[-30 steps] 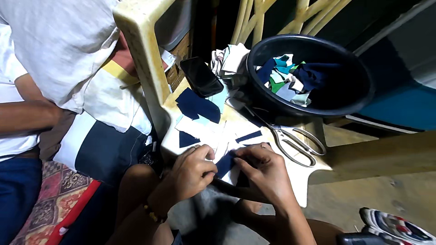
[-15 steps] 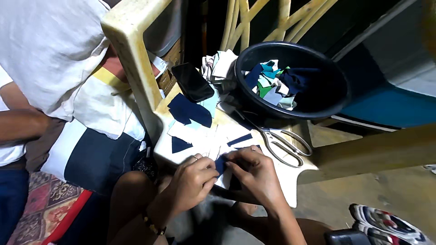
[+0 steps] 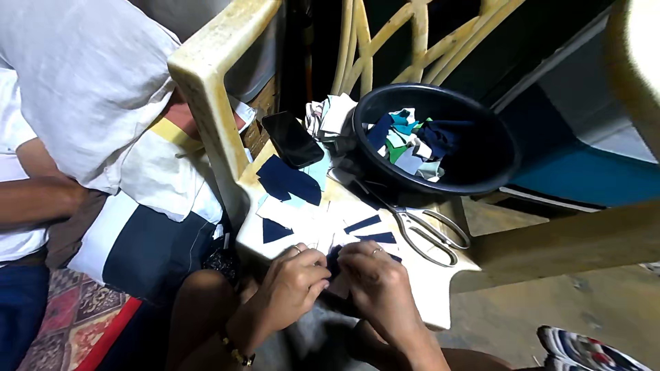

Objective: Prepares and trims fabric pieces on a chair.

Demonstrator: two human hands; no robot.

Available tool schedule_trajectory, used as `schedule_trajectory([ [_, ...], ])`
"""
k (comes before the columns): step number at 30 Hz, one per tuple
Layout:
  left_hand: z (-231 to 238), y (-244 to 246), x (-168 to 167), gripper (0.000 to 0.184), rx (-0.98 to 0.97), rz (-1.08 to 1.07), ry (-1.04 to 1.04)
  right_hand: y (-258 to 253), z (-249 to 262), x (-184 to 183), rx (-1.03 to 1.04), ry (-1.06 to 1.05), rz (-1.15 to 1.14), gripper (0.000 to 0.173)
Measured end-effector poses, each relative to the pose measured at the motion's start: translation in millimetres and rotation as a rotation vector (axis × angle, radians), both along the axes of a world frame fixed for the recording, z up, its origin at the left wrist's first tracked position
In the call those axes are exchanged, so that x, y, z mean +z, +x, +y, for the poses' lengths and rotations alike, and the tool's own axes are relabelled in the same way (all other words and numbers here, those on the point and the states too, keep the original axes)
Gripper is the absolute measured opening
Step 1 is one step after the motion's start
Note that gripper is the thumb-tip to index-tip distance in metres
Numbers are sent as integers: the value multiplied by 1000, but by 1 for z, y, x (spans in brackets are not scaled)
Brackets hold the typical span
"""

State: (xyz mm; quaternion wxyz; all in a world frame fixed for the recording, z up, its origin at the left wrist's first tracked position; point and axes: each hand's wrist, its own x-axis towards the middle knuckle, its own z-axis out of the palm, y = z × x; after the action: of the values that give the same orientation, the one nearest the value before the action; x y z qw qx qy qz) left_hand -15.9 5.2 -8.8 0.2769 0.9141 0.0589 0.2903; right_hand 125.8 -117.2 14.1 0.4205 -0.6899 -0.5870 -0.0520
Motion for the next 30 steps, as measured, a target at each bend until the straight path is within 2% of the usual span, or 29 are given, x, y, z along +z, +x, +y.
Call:
schedule_trajectory([
  [4, 1, 0, 0, 7, -9, -10, -14, -5, 2, -6, 2, -89, -38, 11],
  [10, 8, -4, 2, 7, -48, -25, -116, -5, 3, -12, 4, -71, -17, 14],
  [15, 18, 2, 14, 12, 173, -85, -122, -6, 2, -13, 12, -73, 4, 21],
  [17, 16, 10, 30, 20, 242, 27, -163, -7, 2, -14, 15, -66, -4, 21],
  [20, 17, 27, 56, 34, 216, 298, -240, -8, 2, -15, 22, -64, 9, 22],
  [26, 41, 87, 72, 33, 80, 539, -132, -8, 5, -19, 18, -65, 8, 28],
  [30, 47, 119, 81, 36, 79, 744, -73, -12, 5, -17, 3, -79, 21, 33],
])
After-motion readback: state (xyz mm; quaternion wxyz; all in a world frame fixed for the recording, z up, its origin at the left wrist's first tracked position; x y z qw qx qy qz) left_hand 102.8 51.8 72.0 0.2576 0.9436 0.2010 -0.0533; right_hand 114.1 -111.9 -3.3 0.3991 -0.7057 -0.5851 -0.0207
